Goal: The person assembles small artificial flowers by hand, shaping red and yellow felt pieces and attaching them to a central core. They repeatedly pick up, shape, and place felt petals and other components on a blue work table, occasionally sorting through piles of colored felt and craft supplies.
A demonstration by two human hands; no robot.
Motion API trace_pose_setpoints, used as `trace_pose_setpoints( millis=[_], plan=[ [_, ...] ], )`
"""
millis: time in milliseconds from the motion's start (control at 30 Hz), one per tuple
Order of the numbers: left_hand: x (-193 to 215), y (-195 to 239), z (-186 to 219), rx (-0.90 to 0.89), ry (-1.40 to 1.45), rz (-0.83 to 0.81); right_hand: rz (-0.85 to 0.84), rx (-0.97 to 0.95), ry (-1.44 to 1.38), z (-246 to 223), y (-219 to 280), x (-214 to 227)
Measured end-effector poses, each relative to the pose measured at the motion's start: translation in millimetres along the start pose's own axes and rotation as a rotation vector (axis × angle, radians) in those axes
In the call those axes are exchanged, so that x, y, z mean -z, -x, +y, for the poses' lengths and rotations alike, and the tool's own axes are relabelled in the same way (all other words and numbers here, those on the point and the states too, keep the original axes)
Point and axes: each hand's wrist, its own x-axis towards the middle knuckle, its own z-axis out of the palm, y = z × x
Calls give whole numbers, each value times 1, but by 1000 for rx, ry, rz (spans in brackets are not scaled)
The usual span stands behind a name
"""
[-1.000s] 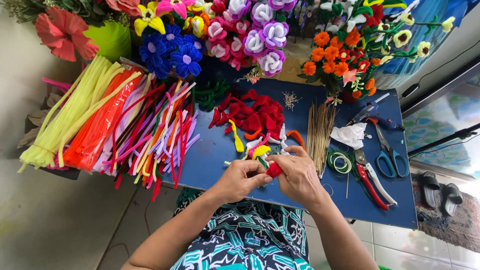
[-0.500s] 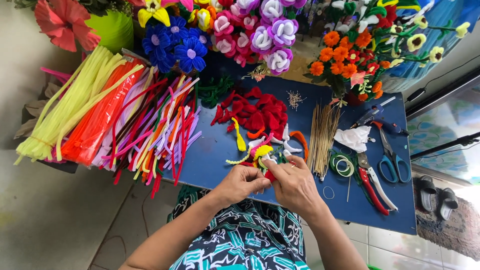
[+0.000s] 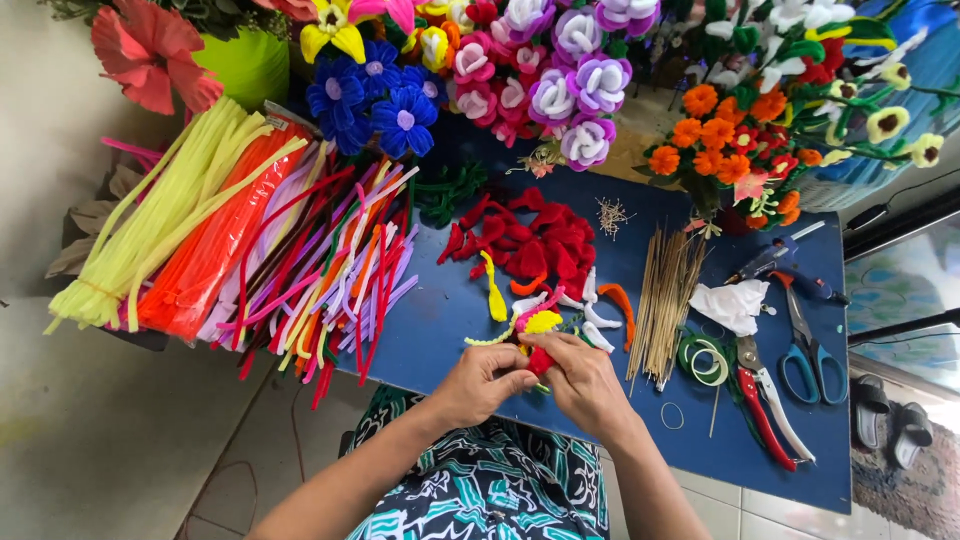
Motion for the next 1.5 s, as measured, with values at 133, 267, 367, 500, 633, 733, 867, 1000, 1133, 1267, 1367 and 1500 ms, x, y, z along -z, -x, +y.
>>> trace_pose_setpoints(
  millis=[133, 267, 367, 500, 633, 733, 867, 1000, 1133, 1267, 1367, 1500],
  plan=[
    [24, -5, -4, 29, -86, 153, -122, -82, -1, -11, -32, 1],
    [72, -24, -15, 15, -382, 500, -74, -7, 228, 40, -64, -42],
    [101, -48, -39, -81, -597, 663, -58, 0, 463, 66, -78, -79],
    [118, -90, -80, -76, -803, 667, -87, -64, 658, 72, -87, -97],
    [118, -106, -98, -11, -877, 564, -78, -65, 605, 76, -82, -90],
    [121, -104, -105, 51, -917, 577, 5, -27, 503, 72, -74, -70],
    [116, -89, -100, 81, -904, 590, 179, -13, 144, 70, -57, -46],
    [100, -77, -70, 135, -922, 580, 298, -100, -137, 60, -43, -29],
    [78, -72, -40, 115, -998, 601, 385, -144, -261, 68, -29, -20],
    [65, -85, -59, -108, -1181, 605, 446, -146, -360, 69, -21, -15],
    [58, -95, -69, -135, -1262, 545, 450, -158, -429, 70, -16, -14],
    [55, -102, -80, -31, -1299, 476, 457, -180, -510, 67, -11, -17]
  ],
)
